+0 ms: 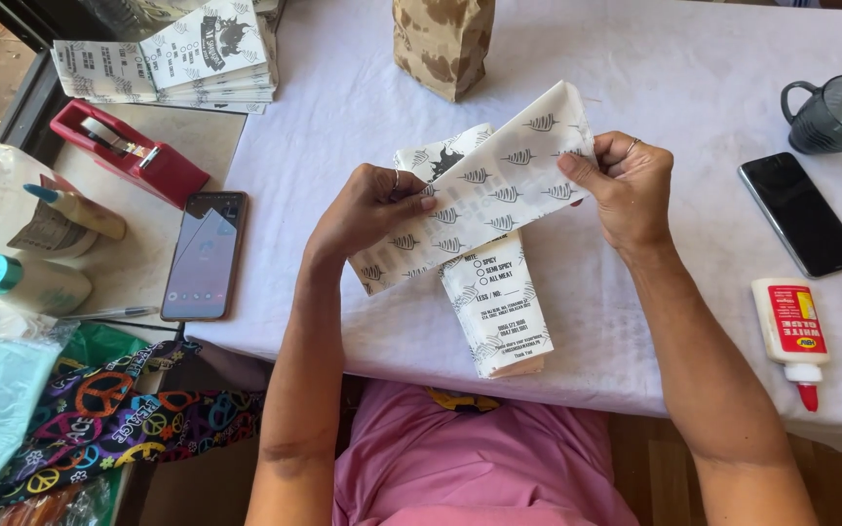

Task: Cutting printed paper strips with scissors and organizing them into bundles secured with rubber bands.

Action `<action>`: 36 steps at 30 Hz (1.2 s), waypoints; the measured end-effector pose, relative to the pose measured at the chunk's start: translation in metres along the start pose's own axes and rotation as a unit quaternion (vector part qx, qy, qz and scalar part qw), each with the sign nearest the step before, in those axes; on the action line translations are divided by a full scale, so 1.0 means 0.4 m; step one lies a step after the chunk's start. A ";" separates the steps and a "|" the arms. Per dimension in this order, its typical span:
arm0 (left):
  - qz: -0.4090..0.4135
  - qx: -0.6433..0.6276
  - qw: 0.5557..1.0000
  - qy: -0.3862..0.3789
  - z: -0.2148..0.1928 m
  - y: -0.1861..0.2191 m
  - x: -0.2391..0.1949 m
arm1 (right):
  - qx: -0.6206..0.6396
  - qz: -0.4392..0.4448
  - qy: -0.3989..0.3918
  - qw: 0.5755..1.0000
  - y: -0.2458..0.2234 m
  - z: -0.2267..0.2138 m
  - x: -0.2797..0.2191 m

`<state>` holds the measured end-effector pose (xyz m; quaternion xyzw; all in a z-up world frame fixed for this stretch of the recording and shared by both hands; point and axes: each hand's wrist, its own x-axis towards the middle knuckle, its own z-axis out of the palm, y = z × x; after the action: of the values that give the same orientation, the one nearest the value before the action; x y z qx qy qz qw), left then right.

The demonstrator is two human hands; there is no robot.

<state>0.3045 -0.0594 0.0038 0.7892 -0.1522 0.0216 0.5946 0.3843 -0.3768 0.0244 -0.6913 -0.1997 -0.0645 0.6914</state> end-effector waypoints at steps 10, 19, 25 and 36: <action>-0.071 -0.059 0.996 0.003 -0.026 0.140 -0.027 | 0.036 0.018 0.094 0.995 0.058 -0.108 0.055; -0.141 -0.190 0.969 0.076 -0.025 0.091 -0.005 | 0.023 0.068 0.159 0.985 0.031 -0.174 0.075; -0.122 -0.220 0.960 0.122 -0.015 0.056 0.006 | 0.015 0.072 0.149 0.986 0.027 -0.171 0.074; -0.135 -0.206 0.959 0.139 -0.013 0.080 0.005 | 0.028 0.074 0.138 0.987 0.017 -0.162 0.072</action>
<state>0.2987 -0.0628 0.0354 0.6517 0.0382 0.0186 0.7573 0.4253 -0.4347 0.0308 -0.6687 -0.0523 -0.1026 0.7346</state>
